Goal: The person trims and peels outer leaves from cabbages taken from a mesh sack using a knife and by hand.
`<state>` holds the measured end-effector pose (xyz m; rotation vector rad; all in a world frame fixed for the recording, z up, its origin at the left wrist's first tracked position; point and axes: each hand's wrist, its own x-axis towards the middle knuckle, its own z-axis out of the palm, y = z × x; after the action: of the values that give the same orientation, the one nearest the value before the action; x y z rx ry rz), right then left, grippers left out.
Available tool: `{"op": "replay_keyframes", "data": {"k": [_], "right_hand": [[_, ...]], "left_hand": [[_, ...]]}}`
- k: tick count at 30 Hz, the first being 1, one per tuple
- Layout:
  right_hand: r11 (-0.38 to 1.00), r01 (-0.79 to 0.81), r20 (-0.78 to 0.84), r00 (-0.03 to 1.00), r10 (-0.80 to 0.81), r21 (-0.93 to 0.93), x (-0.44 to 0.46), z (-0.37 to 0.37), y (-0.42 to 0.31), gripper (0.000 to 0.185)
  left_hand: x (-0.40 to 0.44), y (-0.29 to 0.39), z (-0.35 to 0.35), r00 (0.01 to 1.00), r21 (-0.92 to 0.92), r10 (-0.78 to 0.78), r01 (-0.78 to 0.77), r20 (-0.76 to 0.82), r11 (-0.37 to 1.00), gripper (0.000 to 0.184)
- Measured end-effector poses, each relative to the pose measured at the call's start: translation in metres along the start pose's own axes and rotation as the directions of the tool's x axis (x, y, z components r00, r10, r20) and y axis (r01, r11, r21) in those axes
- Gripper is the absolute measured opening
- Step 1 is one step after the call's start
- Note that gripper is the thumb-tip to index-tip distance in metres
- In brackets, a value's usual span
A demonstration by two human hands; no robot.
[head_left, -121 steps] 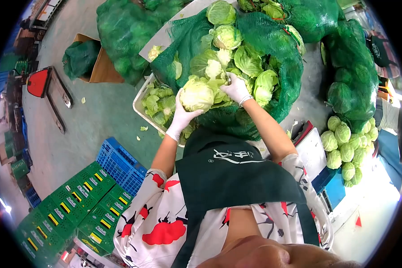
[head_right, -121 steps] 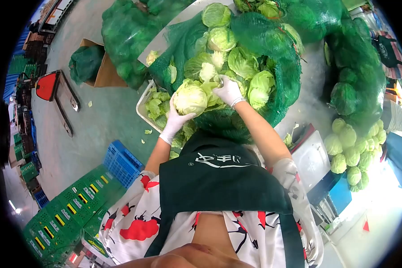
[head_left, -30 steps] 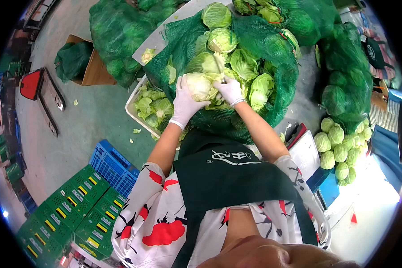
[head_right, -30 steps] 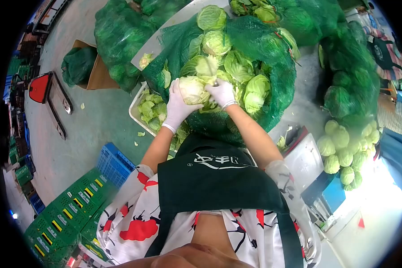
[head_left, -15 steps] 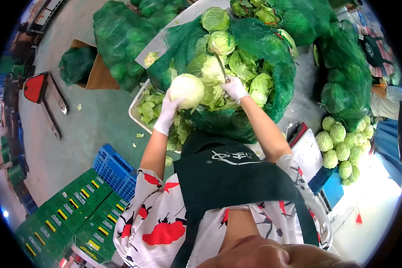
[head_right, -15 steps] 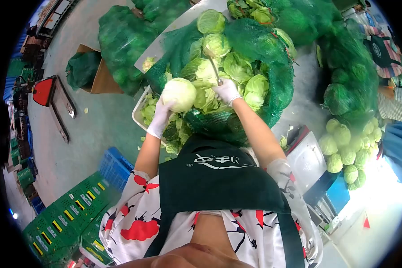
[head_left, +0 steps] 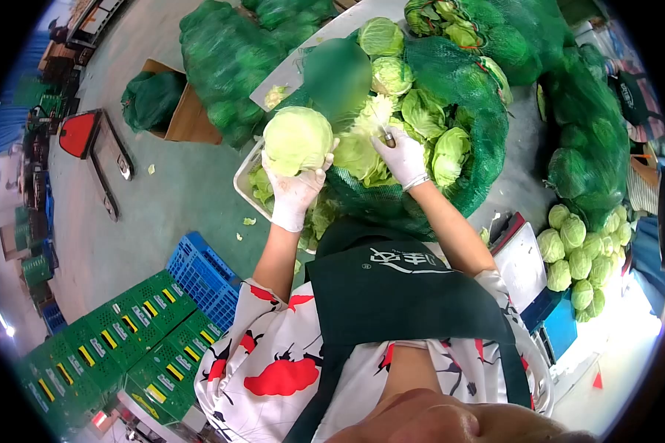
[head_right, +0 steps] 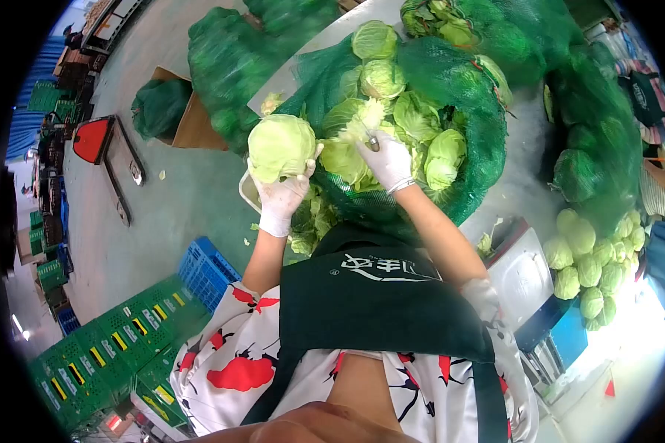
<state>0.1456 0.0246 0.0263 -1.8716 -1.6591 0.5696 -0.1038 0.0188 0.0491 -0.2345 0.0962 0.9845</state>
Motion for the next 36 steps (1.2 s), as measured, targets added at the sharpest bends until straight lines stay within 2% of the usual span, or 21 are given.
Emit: {"op": "replay_keyframes", "data": {"k": [2, 4, 5, 6, 8, 9, 10, 11, 12, 13, 14, 16, 18, 21, 22, 23, 24, 26, 29, 33, 36], "right_hand": [[0.87, -0.267, 0.21, 0.958, 0.194, 0.415, -0.001, -0.022, -0.026, 0.048], [0.621, -0.456, 0.393, 0.886, 0.248, 0.637, 0.002, -0.028, -0.034, 0.052], [0.597, -0.502, 0.459, 0.856, 0.24, 0.626, 0.004, -0.035, -0.038, 0.052], [0.572, -0.546, 0.52, 0.823, 0.23, 0.612, 0.007, -0.05, -0.045, 0.051], [0.518, -0.531, 0.542, 0.828, 0.146, 0.671, 0.009, -0.061, -0.052, 0.053], [0.481, -0.518, 0.521, 0.842, 0.14, 0.708, 0.008, -0.075, -0.066, 0.051], [0.508, -0.476, 0.505, 0.858, 0.089, 0.718, 0.009, -0.078, -0.064, 0.048], [0.533, -0.434, 0.492, 0.87, 0.038, 0.727, 0.011, -0.082, -0.061, 0.045], [0.552, -0.4, 0.463, 0.886, 0.028, 0.731, 0.012, -0.085, -0.06, 0.037], [0.542, -0.391, 0.45, 0.893, 0.028, 0.744, 0.013, -0.089, -0.054, 0.034], [0.531, -0.384, 0.438, 0.899, 0.026, 0.756, 0.015, -0.091, -0.045, 0.031], [0.462, -0.405, 0.411, 0.907, 0.093, 0.789, 0.013, -0.093, -0.034, 0.017], [0.391, -0.357, 0.316, 0.934, 0.166, 0.848, 0.009, -0.092, -0.026, 0.016], [0.325, -0.354, 0.176, 0.867, 0.467, 0.877, 0.008, -0.1, 0.003, 0.016], [0.422, -0.403, 0.158, 0.848, 0.506, 0.812, 0.005, -0.104, 0.017, 0.018], [0.35, -0.174, 0.064, 0.95, 0.305, 0.92, 0.004, -0.08, 0.054, 0.026], [0.589, -0.29, 0.124, 0.944, 0.307, 0.754, -0.01, -0.092, 0.045, 0.038], [0.683, -0.316, 0.214, 0.949, 0.233, 0.658, -0.044, -0.114, 0.016, 0.063], [0.596, -0.48, 0.453, 0.867, 0.209, 0.644, -0.075, -0.155, -0.016, 0.077], [0.441, -0.579, 0.474, 0.815, 0.332, 0.686, -0.099, -0.164, 0.014, 0.064], [0.169, -0.596, 0.532, 0.788, 0.309, 0.785, -0.129, -0.191, 0.04, 0.056]], "left_hand": [[0.002, -0.003, -0.007, 1.0, 0.107, -0.015, 0.014, 0.003, 0.994, 0.096], [0.0, -0.008, -0.013, 0.999, 0.523, -0.038, 0.043, -0.019, 0.852, 0.091], [-0.001, -0.011, -0.016, 0.998, 0.692, -0.05, 0.057, -0.031, 0.719, 0.088], [-0.003, -0.014, -0.024, 0.997, 0.971, 0.03, 0.064, -0.073, 0.231, 0.086], [0.003, -0.021, -0.036, 0.983, 0.494, -0.174, 0.124, 0.056, 0.86, 0.077], [0.006, -0.027, -0.034, 0.955, 0.16, -0.272, 0.252, 0.119, 0.954, 0.073], [0.011, -0.032, -0.033, 0.931, 0.228, -0.321, 0.279, 0.175, 0.933, 0.072], [0.01, -0.037, -0.031, 0.964, 0.628, -0.223, 0.084, 0.145, 0.773, 0.07], [0.009, -0.046, -0.022, 0.986, 0.974, -0.121, -0.086, 0.113, 0.211, 0.069], [0.008, -0.055, -0.012, 0.997, 0.962, -0.018, -0.082, 0.08, -0.262, 0.068], [0.01, -0.058, -0.01, 0.998, 0.996, 0.012, -0.055, 0.056, -0.067, 0.067], [0.01, -0.062, -0.004, 0.98, 0.983, 0.087, -0.181, 0.177, 0.041, 0.072], [0.013, -0.066, 0.002, 0.93, 0.934, 0.076, -0.357, 0.358, -0.036, 0.076], [0.018, -0.069, 0.006, 0.978, 0.971, -0.007, -0.207, 0.209, 0.116, 0.074], [0.017, -0.07, 0.006, 0.987, 0.973, -0.038, -0.147, 0.156, 0.175, 0.074], [0.019, -0.069, 0.007, 0.99, 0.967, -0.079, -0.094, 0.115, 0.236, 0.073], [0.019, -0.069, 0.007, 0.991, 0.955, -0.109, -0.048, 0.083, 0.293, 0.073], [0.018, -0.068, 0.011, 0.984, 0.926, -0.174, 0.029, 0.039, 0.376, 0.072], [0.028, -0.094, 0.035, 0.988, 0.943, -0.003, 0.148, -0.154, 0.299, 0.07], [0.043, -0.125, 0.061, 0.962, 0.979, -0.219, 0.133, -0.165, -0.156, 0.066], [0.056, -0.142, 0.056, 0.915, 0.968, -0.391, 0.001, -0.102, -0.25, 0.073]]}}
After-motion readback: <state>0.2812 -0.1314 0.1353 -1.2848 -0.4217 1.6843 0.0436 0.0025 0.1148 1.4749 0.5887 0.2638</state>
